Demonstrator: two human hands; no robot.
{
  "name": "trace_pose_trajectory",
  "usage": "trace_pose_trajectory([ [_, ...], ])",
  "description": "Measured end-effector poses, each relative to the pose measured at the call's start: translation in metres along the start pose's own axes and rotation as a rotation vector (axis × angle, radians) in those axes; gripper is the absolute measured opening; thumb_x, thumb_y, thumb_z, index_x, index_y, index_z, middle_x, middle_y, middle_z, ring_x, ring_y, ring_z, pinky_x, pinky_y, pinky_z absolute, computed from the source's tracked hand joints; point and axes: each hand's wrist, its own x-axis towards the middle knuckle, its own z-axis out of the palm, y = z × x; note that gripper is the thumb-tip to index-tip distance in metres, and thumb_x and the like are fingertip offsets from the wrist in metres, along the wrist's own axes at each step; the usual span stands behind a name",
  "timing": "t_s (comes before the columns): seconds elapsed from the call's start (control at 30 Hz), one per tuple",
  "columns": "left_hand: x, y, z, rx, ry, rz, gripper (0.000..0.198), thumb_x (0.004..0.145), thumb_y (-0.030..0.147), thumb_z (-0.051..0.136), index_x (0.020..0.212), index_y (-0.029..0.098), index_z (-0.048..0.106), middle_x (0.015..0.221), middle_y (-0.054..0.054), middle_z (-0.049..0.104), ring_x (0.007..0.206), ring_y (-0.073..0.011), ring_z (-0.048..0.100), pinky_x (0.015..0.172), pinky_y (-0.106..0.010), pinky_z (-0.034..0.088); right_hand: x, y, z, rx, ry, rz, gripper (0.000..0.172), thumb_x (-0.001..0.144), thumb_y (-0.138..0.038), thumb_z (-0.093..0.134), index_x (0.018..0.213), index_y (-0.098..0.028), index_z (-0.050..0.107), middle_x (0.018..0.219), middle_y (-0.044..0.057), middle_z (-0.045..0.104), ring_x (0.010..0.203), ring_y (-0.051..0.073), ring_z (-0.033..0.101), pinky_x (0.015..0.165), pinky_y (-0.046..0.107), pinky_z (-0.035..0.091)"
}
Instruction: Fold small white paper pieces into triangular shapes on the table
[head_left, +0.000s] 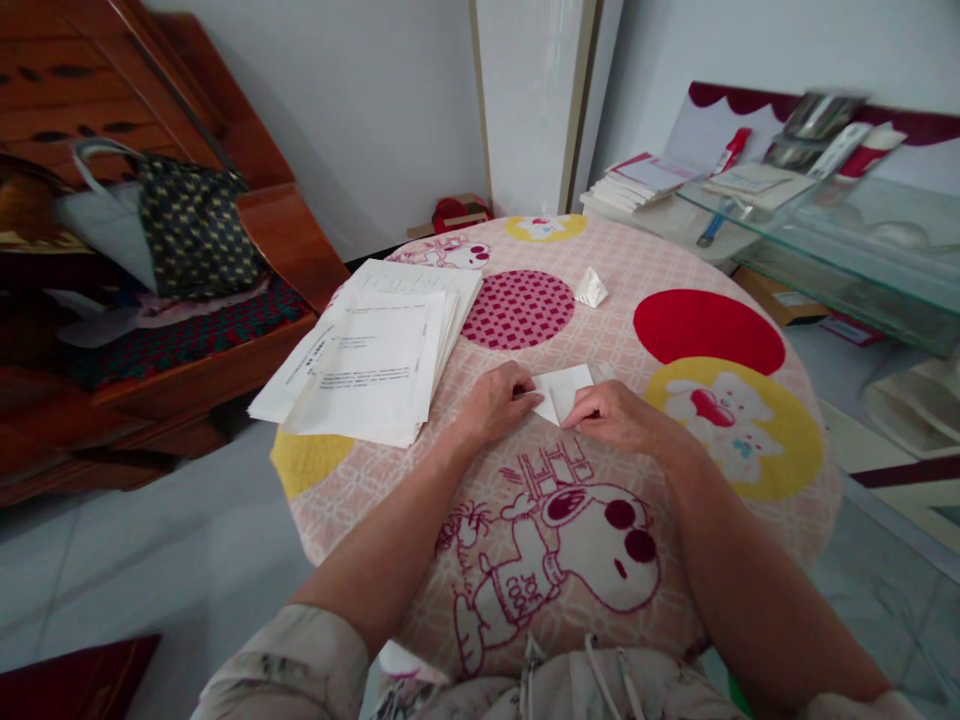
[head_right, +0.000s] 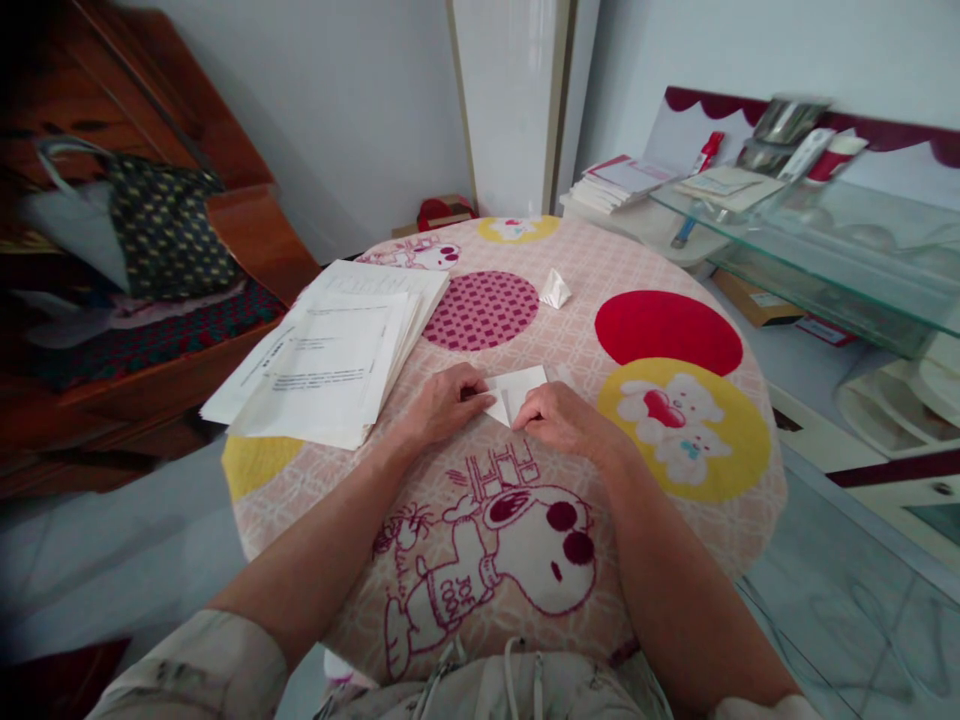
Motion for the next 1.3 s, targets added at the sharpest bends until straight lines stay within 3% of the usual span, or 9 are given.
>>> trace_pose_trajectory([
  [0.2, 0.002, 0.006, 0.007, 0.062, 0.02, -0.098, 0.01, 0.084, 0.017, 0.068, 0.076, 0.018, 0.062, 0.083, -0.002, 0.064, 0.078, -0.0161, 0.058, 0.075, -0.031, 0.046, -0.001, 0.004, 0.0, 0.023, -0.002, 0.013, 0.036, 0.072, -0.002, 0.055, 0.082, -0.02, 0.083, 0.082, 0.005, 0.077, 0.07, 0.016, 0.065, 0.068, 0.026, 0.046],
  [0.57, 0.0, 0.005, 0.011, 0.063, 0.048, -0.052, 0.013, 0.083, 0.016, 0.068, 0.075, 0.018, 0.058, 0.084, -0.002, 0.062, 0.081, -0.0171, 0.058, 0.078, -0.031, 0.047, -0.002, 0.0, -0.002, 0.053, 0.002, 0.067, 0.033, 0.072, -0.002, 0.053, 0.075, -0.021, 0.08, 0.081, 0.004, 0.076, 0.075, 0.018, 0.065, 0.07, 0.027, 0.046],
  [0.73, 0.0, 0.005, 0.01, 0.055, 0.038, -0.051, 0.015, 0.083, 0.015, 0.068, 0.074, 0.018, 0.057, 0.084, -0.002, 0.061, 0.082, -0.017, 0.058, 0.078, -0.031, 0.046, 0.003, -0.012, 0.001, 0.022, 0.055, 0.198, 0.019, 0.079, -0.011, 0.057, 0.07, -0.017, 0.073, 0.066, 0.002, 0.068, 0.061, 0.013, 0.055, 0.057, 0.026, 0.035],
  [0.87, 0.0, 0.006, 0.01, 0.061, 0.033, -0.051, 0.016, 0.084, 0.015, 0.068, 0.073, 0.018, 0.056, 0.083, -0.003, 0.061, 0.081, -0.0171, 0.057, 0.078, -0.031, 0.046, 0.01, -0.016, 0.009, -0.121, 0.145, 0.237, 0.025, 0.086, -0.022, 0.062, 0.061, -0.016, 0.064, 0.059, 0.0, 0.059, 0.057, 0.011, 0.045, 0.056, 0.028, 0.027],
  [1.3, 0.001, 0.004, 0.012, 0.073, 0.031, -0.044, 0.016, 0.083, 0.016, 0.067, 0.074, 0.018, 0.055, 0.084, -0.003, 0.06, 0.082, -0.0179, 0.057, 0.08, -0.033, 0.047, 0.017, -0.016, 0.015, -0.156, 0.151, 0.331, 0.019, 0.081, -0.021, 0.071, 0.063, -0.018, 0.066, 0.066, 0.004, 0.066, 0.062, 0.014, 0.054, 0.059, 0.028, 0.033],
])
